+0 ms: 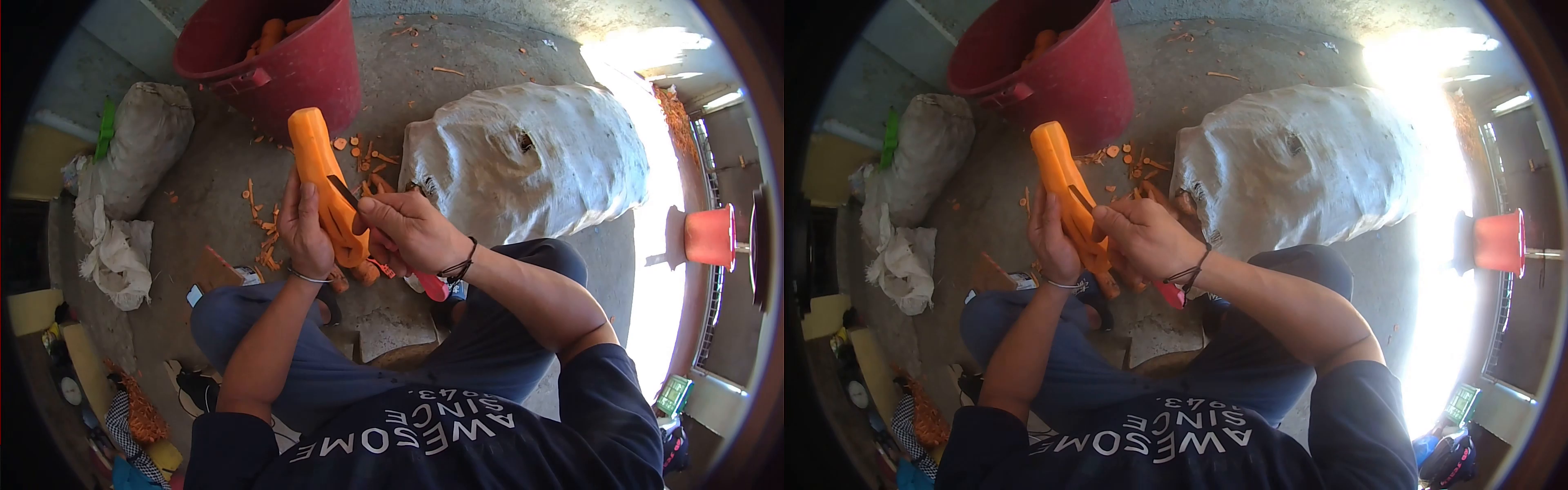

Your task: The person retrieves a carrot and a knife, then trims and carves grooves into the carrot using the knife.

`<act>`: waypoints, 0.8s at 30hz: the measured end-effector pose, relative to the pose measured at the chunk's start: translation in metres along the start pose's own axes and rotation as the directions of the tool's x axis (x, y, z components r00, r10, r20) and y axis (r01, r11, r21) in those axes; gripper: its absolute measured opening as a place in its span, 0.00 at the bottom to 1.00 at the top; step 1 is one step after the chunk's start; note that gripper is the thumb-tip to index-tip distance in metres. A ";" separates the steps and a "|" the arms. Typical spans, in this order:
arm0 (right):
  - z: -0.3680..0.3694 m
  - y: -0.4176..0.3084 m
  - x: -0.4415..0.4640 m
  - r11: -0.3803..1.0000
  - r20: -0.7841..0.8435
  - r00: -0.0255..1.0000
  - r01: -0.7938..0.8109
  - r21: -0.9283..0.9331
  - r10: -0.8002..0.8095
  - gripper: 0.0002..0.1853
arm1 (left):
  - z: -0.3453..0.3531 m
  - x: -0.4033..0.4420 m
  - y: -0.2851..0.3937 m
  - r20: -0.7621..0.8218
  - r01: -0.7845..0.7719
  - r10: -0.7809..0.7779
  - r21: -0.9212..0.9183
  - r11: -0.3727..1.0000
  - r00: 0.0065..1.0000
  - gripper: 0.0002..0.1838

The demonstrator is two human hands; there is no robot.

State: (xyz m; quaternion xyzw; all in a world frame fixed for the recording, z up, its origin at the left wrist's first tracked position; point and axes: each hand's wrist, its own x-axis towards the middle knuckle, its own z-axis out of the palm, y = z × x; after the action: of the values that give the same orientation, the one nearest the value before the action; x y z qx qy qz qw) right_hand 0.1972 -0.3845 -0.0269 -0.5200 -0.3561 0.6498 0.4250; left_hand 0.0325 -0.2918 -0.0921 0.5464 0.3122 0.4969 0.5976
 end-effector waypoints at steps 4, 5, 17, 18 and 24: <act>0.000 -0.001 -0.001 1.000 -0.015 1.000 0.001 -0.005 -0.001 0.29 | -0.001 0.000 0.000 -0.003 0.004 -0.004 -0.015 1.000 1.000 0.26; -0.001 -0.003 -0.002 1.000 -0.005 1.000 0.005 -0.028 -0.005 0.27 | -0.003 0.000 0.000 0.035 -0.010 0.011 -0.014 1.000 0.999 0.28; 0.000 -0.019 -0.006 0.981 0.011 0.992 -0.121 -0.152 0.124 0.26 | -0.007 0.004 0.005 -0.063 -0.037 0.038 0.013 0.999 0.997 0.25; 0.000 -0.022 -0.007 0.968 -0.004 0.988 -0.149 -0.202 0.152 0.26 | -0.007 0.005 0.005 -0.067 -0.042 0.043 0.017 0.999 0.997 0.25; -0.008 -0.017 -0.008 0.978 0.001 1.000 0.022 -0.207 -0.022 0.25 | 0.001 0.013 0.018 -0.209 -0.046 0.049 0.017 0.999 0.977 0.24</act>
State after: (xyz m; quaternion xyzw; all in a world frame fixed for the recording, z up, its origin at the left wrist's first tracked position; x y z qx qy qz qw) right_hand 0.2091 -0.3850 -0.0100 -0.5579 -0.4273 0.6040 0.3759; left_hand 0.0333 -0.2813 -0.0721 0.5019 0.3630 0.5639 0.5462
